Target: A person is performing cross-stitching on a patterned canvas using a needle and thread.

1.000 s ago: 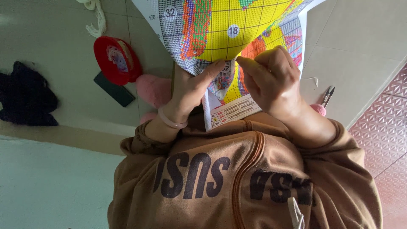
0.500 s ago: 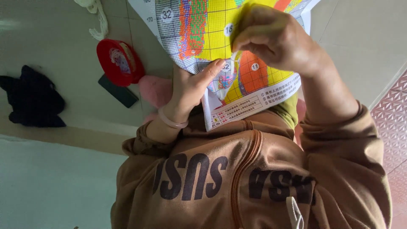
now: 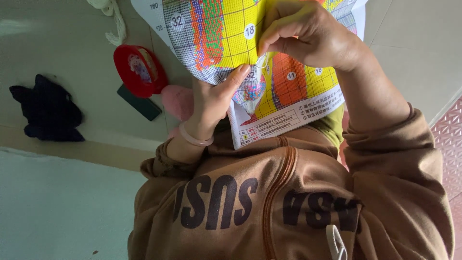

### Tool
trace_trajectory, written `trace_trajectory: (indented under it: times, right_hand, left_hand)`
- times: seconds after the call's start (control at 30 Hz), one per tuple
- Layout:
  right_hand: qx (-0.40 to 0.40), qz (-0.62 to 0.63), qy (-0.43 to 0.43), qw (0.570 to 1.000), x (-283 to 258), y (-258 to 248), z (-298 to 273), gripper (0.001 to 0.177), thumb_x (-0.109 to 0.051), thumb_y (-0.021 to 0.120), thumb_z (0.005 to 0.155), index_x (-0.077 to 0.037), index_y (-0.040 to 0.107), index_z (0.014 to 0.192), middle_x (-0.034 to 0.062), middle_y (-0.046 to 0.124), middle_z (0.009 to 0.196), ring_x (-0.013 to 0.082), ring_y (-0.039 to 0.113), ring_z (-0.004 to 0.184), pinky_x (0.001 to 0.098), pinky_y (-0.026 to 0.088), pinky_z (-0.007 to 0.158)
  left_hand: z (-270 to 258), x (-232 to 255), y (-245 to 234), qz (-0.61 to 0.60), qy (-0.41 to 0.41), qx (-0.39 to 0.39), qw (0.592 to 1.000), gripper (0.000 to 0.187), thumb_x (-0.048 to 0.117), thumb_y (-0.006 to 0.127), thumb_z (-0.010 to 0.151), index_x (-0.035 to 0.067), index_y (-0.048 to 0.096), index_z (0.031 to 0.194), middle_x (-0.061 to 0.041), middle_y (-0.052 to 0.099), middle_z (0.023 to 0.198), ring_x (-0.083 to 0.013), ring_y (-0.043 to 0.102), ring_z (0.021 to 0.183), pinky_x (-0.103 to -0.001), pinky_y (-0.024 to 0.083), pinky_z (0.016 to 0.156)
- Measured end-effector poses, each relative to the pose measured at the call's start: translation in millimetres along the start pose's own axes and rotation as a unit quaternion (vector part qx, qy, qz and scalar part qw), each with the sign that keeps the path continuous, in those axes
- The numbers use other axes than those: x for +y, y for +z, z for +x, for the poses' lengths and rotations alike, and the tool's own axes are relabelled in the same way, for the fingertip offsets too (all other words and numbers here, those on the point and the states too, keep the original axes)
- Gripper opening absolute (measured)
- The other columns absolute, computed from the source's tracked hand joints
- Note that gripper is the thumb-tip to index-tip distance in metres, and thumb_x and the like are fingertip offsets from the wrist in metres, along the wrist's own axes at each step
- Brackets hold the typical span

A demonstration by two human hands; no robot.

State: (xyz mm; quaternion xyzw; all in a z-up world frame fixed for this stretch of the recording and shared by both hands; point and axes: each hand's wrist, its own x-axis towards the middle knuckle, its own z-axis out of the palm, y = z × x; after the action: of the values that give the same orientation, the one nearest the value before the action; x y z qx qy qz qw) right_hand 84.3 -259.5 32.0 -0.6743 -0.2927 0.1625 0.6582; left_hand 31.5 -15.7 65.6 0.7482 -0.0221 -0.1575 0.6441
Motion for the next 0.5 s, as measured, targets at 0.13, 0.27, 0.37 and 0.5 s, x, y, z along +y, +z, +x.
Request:
trace_trajectory:
  times: [0.13,0.27,0.37,0.5]
  right_hand:
    - [0.001,0.005,0.005,1.000,5.8,0.3,-2.7,0.014,0.008,0.062,0.110,0.002,0.074,0.107,0.0128,0.058,0.102,0.0231,0.060,0.088,0.0307,0.049,0.076]
    - [0.000,0.022,0.005,1.000,7.6,-0.2,-2.9,0.017,0.014,0.062,0.108,0.002,0.074,0.107,0.0133,0.059,0.103,0.0234,0.061,0.090,0.0305,0.051,0.078]
    - [-0.002,0.027,0.006,1.000,9.6,-0.4,-2.9,0.015,0.011,0.063,0.109,0.001,0.074,0.107,0.0135,0.060,0.105,0.0236,0.062,0.092,0.0312,0.052,0.081]
    - [-0.010,0.023,-0.003,1.000,8.7,-1.0,0.2,0.016,0.008,0.060,0.110,0.001,0.074,0.105,0.0136,0.060,0.105,0.0244,0.061,0.092,0.0327,0.051,0.082]
  left_hand:
    - [-2.2,-9.4,1.1,0.002,0.009,0.011,1.000,0.039,0.010,0.079,0.097,0.006,0.060,0.131,-0.012,0.067,0.135,-0.0269,0.065,0.133,-0.039,0.050,0.125]
    - [-3.6,-12.8,-0.2,0.033,0.040,0.004,0.999,0.046,0.012,0.079,0.099,0.007,0.054,0.138,-0.011,0.063,0.140,-0.0268,0.061,0.138,-0.038,0.045,0.130]
    - [-4.0,-12.3,1.0,-0.011,0.020,-0.005,1.000,0.044,0.007,0.078,0.098,0.007,0.054,0.135,-0.012,0.063,0.136,-0.0275,0.062,0.136,-0.040,0.055,0.122]
    - [-3.3,-14.9,2.6,-0.070,0.013,-0.004,0.997,0.045,0.004,0.076,0.101,0.008,0.053,0.138,-0.011,0.061,0.140,-0.0259,0.060,0.138,-0.041,0.052,0.126]
